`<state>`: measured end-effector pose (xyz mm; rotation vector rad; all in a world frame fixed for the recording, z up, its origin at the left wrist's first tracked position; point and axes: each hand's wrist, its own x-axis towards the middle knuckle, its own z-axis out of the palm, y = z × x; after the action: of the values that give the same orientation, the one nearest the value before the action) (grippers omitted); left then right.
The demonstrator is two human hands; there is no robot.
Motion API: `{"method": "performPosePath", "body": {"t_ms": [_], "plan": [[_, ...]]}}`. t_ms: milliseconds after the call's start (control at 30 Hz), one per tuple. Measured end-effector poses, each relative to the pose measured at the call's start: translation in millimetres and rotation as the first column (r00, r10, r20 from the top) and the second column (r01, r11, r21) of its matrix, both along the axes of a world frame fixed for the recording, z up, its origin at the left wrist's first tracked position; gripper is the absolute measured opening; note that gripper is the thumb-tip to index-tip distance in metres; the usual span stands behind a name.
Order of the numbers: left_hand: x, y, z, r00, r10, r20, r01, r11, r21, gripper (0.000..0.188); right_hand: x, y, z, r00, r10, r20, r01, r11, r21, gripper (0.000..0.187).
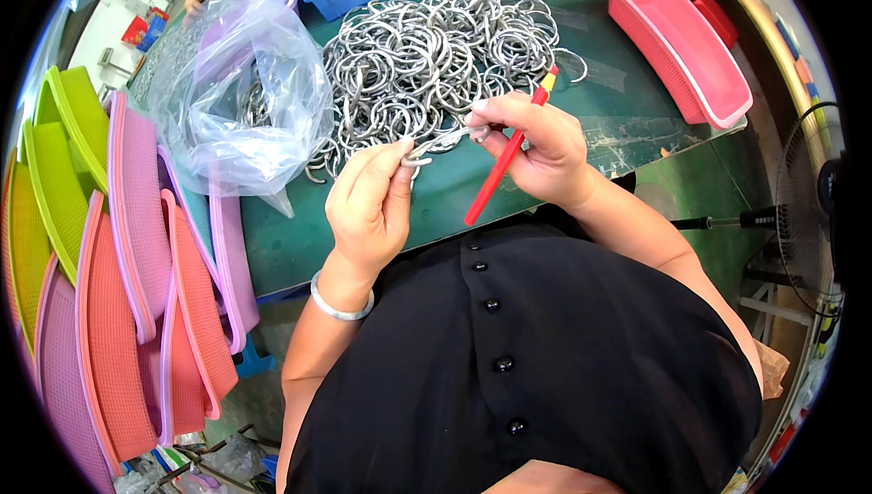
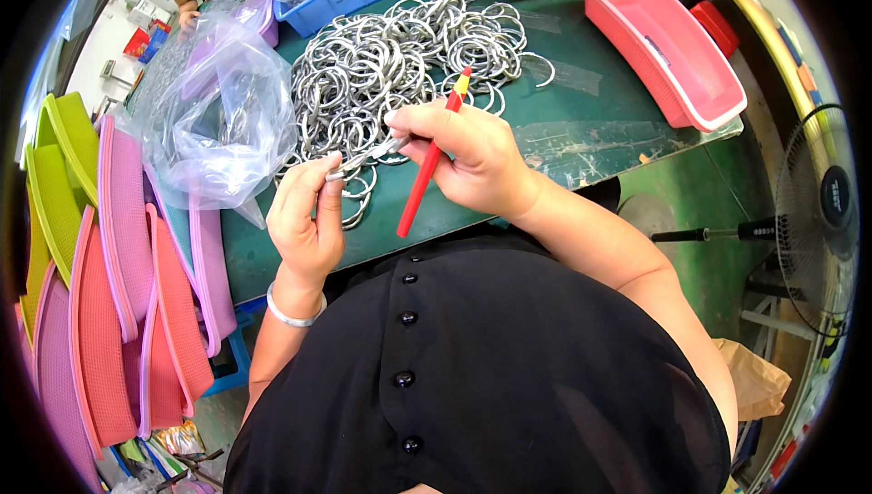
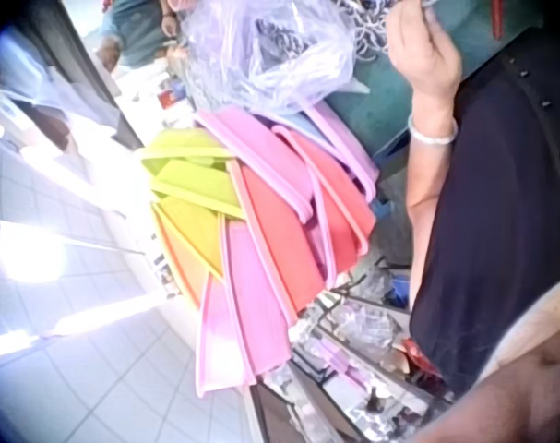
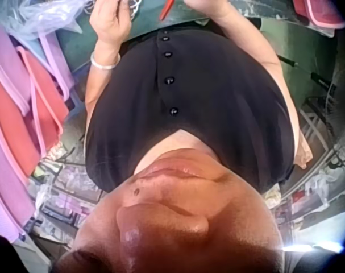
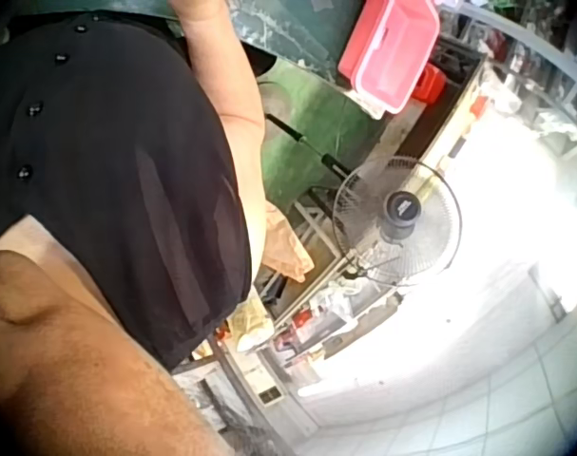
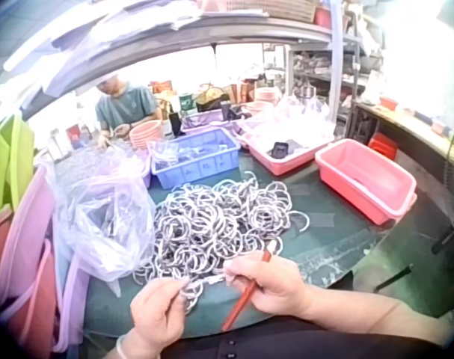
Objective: The person picks up metal rings from a pile, uses a small red-handled tool to trim or adjust the joint on each ring, and places them back into a container.
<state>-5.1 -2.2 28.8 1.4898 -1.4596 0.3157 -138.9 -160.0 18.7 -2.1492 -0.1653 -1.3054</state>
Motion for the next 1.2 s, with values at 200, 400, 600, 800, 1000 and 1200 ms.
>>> {"method": "performPosePath", "body": {"t_ms": [200,400,600,800,1000,1200], "plan": [[8.2,0.1,-13.6,0.997,0.014,-0.074,-0.01,0.999,0.051,0.021,0.0,4.7,12.9,0.996,0.037,0.076,-0.023,0.984,-0.175,0.039],[8.1,-2.1,-22.8,0.916,-0.025,-0.4,0.078,0.99,0.118,0.019,1.1,8.1,16.5,0.995,0.073,0.06,-0.06,0.977,-0.204,0.039],[5.3,-3.7,-33.0,0.463,-0.151,-0.874,0.342,0.94,0.019,0.021,6.3,15.9,24.0,0.995,0.089,0.045,-0.081,0.985,-0.153,0.039],[8.0,-4.8,-34.6,0.311,-0.146,-0.939,0.401,0.916,-0.01,0.021,7.5,21.2,26.6,0.997,0.071,-0.005,-0.071,0.996,-0.059,0.037],[8.2,-6.4,-34.8,0.281,-0.176,-0.943,0.369,0.927,-0.063,0.022,8.2,18.7,26.1,0.993,0.114,-0.025,-0.115,0.992,-0.051,0.03],[6.5,-11.0,-31.2,0.542,-0.212,-0.813,0.18,0.974,-0.134,0.026,3.6,3.6,9.8,0.993,0.106,-0.051,-0.117,0.944,-0.308,0.025]]}}
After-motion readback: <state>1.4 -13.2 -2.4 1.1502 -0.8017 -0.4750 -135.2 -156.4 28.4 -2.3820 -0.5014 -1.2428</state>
